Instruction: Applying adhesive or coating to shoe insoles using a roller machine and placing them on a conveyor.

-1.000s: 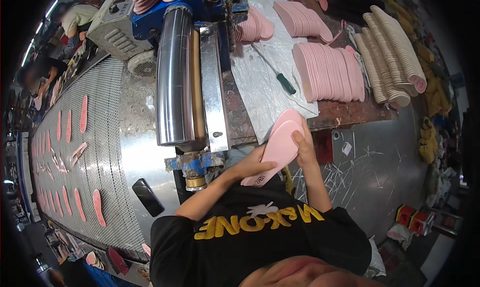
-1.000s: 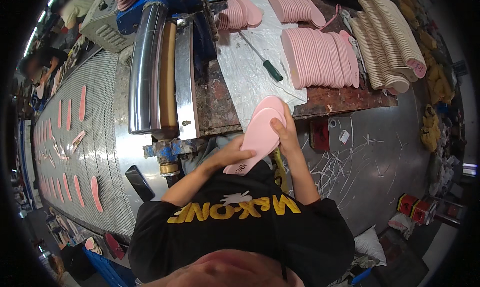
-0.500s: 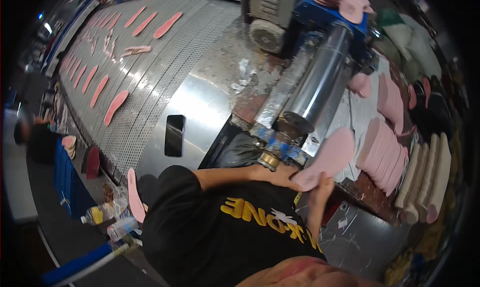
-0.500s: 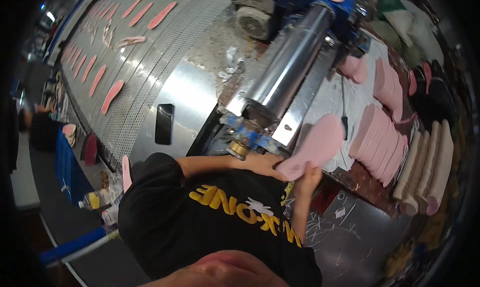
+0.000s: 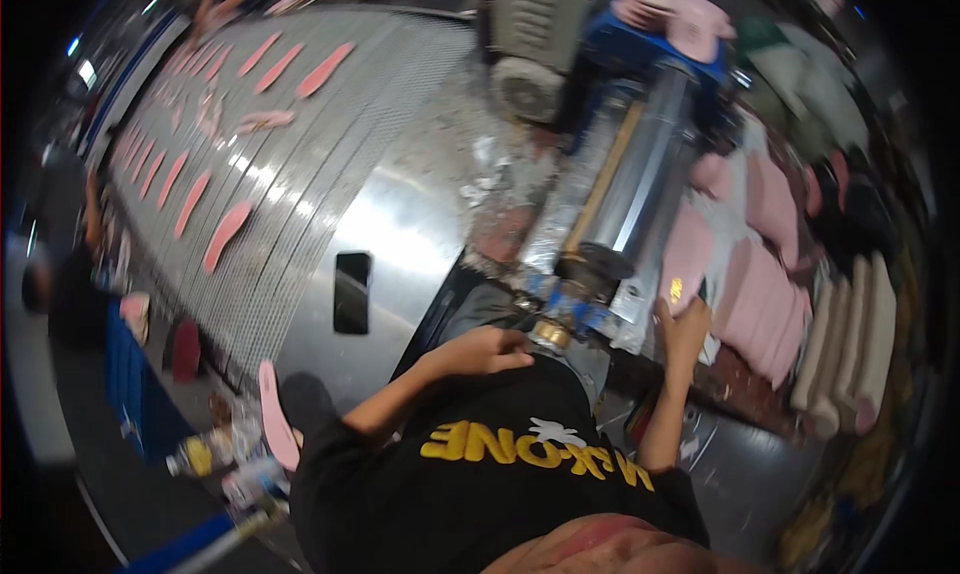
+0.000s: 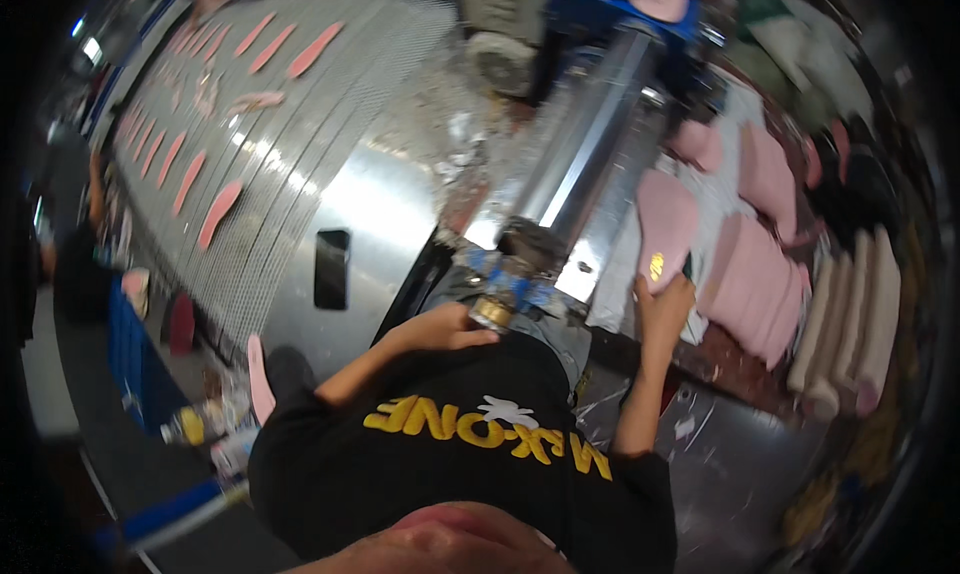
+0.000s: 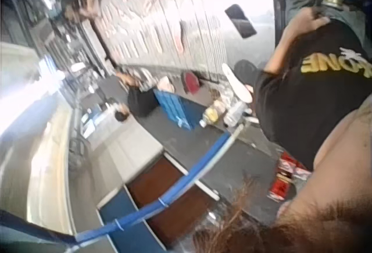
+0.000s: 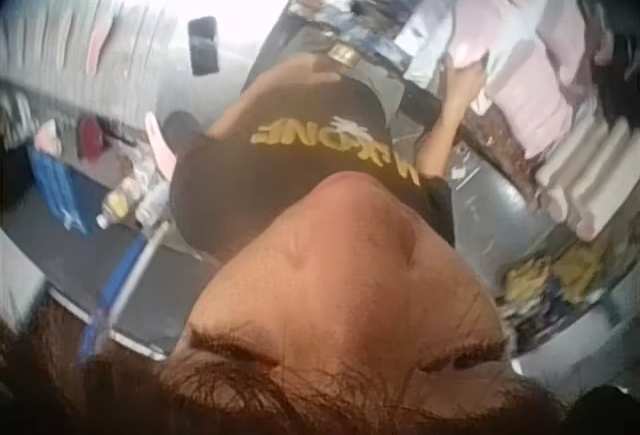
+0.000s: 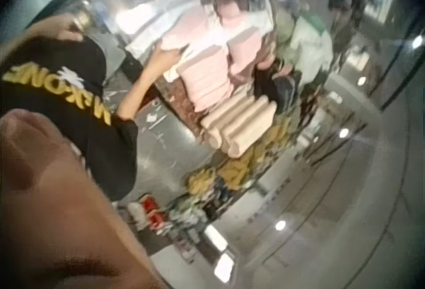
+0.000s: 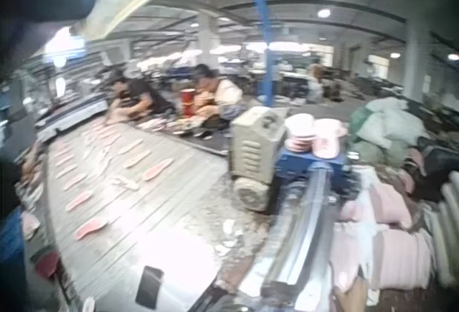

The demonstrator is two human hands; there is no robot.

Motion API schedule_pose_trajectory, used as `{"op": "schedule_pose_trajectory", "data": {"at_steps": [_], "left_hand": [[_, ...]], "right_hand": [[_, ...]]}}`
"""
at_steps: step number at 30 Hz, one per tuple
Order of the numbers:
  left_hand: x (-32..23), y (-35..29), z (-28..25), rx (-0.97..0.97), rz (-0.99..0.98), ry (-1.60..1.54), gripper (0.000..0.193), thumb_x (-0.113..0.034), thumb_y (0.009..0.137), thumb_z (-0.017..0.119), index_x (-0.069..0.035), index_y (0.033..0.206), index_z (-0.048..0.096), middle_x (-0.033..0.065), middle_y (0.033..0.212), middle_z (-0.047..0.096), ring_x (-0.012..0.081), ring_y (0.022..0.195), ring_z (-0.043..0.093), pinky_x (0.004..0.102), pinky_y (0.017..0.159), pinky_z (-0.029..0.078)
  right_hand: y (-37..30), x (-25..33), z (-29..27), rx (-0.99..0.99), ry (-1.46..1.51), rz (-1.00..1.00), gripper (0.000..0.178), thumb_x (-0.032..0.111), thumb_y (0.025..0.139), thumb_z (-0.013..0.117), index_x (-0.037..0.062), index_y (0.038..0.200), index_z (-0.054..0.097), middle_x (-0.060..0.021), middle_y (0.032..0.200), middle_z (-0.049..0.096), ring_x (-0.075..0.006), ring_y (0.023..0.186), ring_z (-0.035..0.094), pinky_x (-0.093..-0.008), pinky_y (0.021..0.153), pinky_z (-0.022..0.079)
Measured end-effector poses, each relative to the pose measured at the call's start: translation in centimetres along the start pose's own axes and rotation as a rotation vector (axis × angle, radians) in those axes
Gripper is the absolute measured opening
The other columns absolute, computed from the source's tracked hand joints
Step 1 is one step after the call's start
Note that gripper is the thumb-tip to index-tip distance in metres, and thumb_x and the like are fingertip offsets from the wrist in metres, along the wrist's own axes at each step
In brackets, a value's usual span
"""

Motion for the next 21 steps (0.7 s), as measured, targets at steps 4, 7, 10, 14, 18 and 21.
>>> {"op": "schedule_pose_trajectory", "data": {"at_steps": [4,7,10,14,18,21], "left_hand": [[0.1,-1.0,-3.5,0.005,-0.058,-0.193,0.026,-0.024,0.09,0.058,0.002,0.094,0.059,0.0087,0.078,0.065,0.0152,0.069,0.062,0.0279,0.064,0.049],[0.0,-1.3,-6.2,-0.089,-0.119,-0.32,0.021,-0.019,0.09,0.057,0.002,0.091,0.059,0.007,0.076,0.063,0.0108,0.064,0.06,0.0242,0.061,0.048],[-0.4,-1.0,-8.4,-0.185,-0.116,-0.428,0.018,-0.016,0.091,0.056,0.002,0.088,0.058,0.0054,0.076,0.062,0.0086,0.062,0.057,0.0217,0.059,0.047],[-1.0,0.1,-10.8,-0.366,-0.059,-0.449,0.016,-0.013,0.092,0.054,0.001,0.086,0.058,0.0051,0.073,0.061,0.0085,0.059,0.055,0.0217,0.056,0.045],[-1.0,1.8,-11.0,-0.423,0.006,-0.444,0.015,-0.013,0.092,0.054,0.001,0.086,0.059,0.0038,0.071,0.06,0.0079,0.06,0.054,0.0212,0.056,0.044],[-0.7,2.6,-10.4,-0.426,0.017,-0.377,0.015,-0.013,0.091,0.054,0.001,0.086,0.058,0.0023,0.069,0.059,0.0071,0.06,0.053,0.021,0.056,0.043]], "right_hand": [[-0.7,0.8,-0.6,-0.171,0.028,-0.068,0.05,0.025,0.071,0.072,-0.0084,0.102,0.053,-0.0252,0.101,0.051,-0.0402,0.096,0.05,-0.0449,0.085,0.041],[-0.8,0.4,-0.4,-0.167,0.098,-0.056,0.043,0.021,0.072,0.071,-0.0071,0.1,0.053,-0.0228,0.1,0.052,-0.0382,0.094,0.051,-0.0431,0.084,0.042],[-0.3,-1.6,-0.7,-0.047,0.377,0.085,0.041,0.018,0.072,0.071,-0.0051,0.101,0.052,-0.0199,0.098,0.052,-0.0362,0.09,0.051,-0.0413,0.082,0.042],[-0.1,-2.4,-2.1,-0.153,0.654,0.174,0.042,0.016,0.073,0.07,-0.0039,0.105,0.05,-0.018,0.092,0.052,-0.0339,0.086,0.051,-0.0396,0.08,0.042],[-1.2,1.9,-1.4,-0.217,0.125,-0.068,0.054,0.022,0.07,0.073,-0.0022,0.112,0.049,-0.0175,0.096,0.05,-0.0343,0.089,0.05,-0.0421,0.078,0.042],[-0.8,3.2,-0.6,-0.149,-0.025,-0.046,0.062,0.025,0.067,0.075,-0.0013,0.116,0.048,-0.0173,0.099,0.049,-0.0358,0.093,0.049,-0.0443,0.078,0.042]]}}
Point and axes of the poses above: each hand's wrist, its own y-axis towards the middle knuckle, its own z-axis out of the palm, x = y × z, the point moved 1 cm from there along y, towards the middle knuckle
